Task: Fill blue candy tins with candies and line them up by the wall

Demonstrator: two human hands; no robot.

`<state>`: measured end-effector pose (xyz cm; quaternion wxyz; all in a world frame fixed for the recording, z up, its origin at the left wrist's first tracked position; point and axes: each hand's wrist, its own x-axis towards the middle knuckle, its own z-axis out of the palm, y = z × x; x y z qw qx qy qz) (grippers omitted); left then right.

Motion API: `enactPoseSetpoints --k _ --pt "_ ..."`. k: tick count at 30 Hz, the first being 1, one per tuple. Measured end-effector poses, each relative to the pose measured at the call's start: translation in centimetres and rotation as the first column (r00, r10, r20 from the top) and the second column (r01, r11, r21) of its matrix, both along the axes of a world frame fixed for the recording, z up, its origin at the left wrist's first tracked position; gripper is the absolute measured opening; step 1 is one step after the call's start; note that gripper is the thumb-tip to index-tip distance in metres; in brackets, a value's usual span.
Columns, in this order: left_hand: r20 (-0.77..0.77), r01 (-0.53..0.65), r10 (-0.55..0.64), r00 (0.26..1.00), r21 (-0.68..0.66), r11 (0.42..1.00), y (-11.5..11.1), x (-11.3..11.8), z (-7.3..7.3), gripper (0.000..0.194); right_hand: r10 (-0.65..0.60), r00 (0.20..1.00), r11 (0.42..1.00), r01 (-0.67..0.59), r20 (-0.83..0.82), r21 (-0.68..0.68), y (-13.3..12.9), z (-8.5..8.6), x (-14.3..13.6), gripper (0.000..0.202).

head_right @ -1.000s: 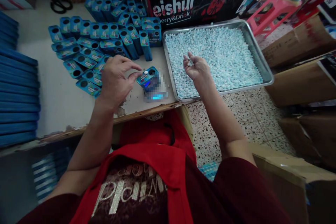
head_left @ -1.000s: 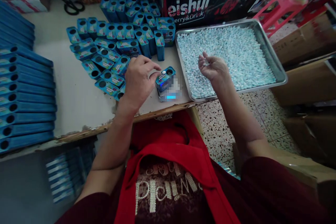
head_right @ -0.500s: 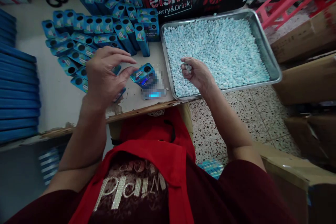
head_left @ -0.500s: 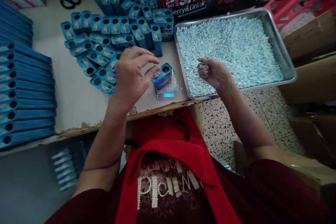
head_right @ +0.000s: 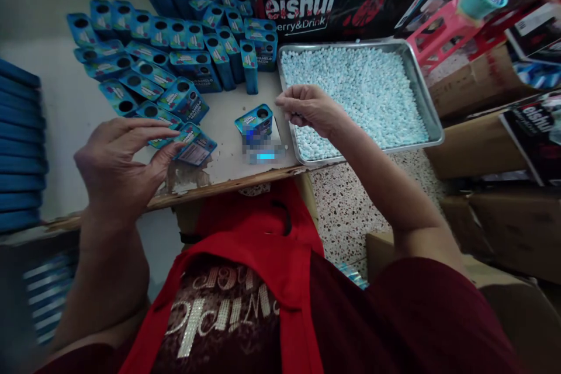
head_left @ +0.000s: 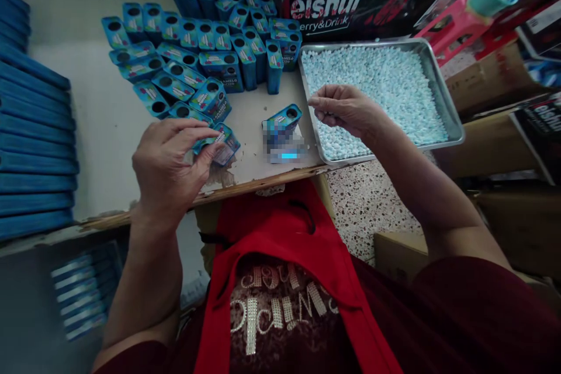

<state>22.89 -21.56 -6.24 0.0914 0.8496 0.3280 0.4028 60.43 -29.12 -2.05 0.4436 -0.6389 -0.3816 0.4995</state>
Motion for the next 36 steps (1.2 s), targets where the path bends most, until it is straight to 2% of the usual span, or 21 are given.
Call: enactPoseSetpoints --k 5,8,11,15,21,26,28,31,34,36 --pt "0.027 0.023 -0.023 0.999 0.011 1.000 0.5 -2.0 -1.3 0.010 0.137 0.959 0.991 -0.132 0.250 -0.036 1.9 2.0 -0.5 0.036" --pt "0.046 0.017 -0.017 0.999 0.002 1.000 0.5 -2.7 -2.0 0.011 0.221 0.874 0.974 -0.223 0.433 -0.047 3.2 2.7 -0.7 0.030" --pt "0.054 0.004 -0.002 0.999 -0.039 0.999 0.2 -3.1 -2.4 0.015 0.281 0.791 0.950 -0.309 0.543 -0.042 4.2 2.9 -0.8 0.026" --pt "0.043 -0.007 0.010 0.999 -0.061 0.998 0.1 -3.5 -2.5 0.018 0.314 0.739 0.934 -0.352 0.596 -0.055 4.8 2.8 -1.2 0.028" --pt "0.046 -0.014 0.017 0.999 -0.059 0.998 0.5 -3.7 -2.7 0.023 0.269 0.773 0.950 -0.312 0.574 -0.025 4.9 2.4 -0.9 0.037" --pt "0.052 -0.028 0.032 0.998 -0.077 0.997 0.4 -3.6 -2.9 0.026 0.278 0.740 0.945 -0.325 0.613 -0.036 5.2 2.5 -1.0 0.035" --pt "0.058 -0.030 0.035 0.998 -0.080 0.996 0.4 -3.6 -2.9 0.026 0.261 0.744 0.951 -0.307 0.615 -0.033 5.3 2.6 -1.2 0.033" --pt "0.061 -0.020 0.025 0.998 -0.075 0.997 0.4 -3.8 -2.7 0.024 0.190 0.832 0.975 -0.220 0.522 -0.004 5.1 2.5 -0.5 0.034" --pt "0.044 -0.018 0.022 0.999 -0.089 0.996 0.3 -4.1 -2.2 0.023 0.022 0.950 0.999 -0.030 0.311 0.022 4.1 2.1 1.8 0.036" --pt "0.036 -0.013 0.017 0.999 -0.090 0.996 0.3 -4.1 -1.9 0.022 -0.134 0.973 0.990 0.139 0.186 -0.012 3.0 1.4 3.9 0.037"
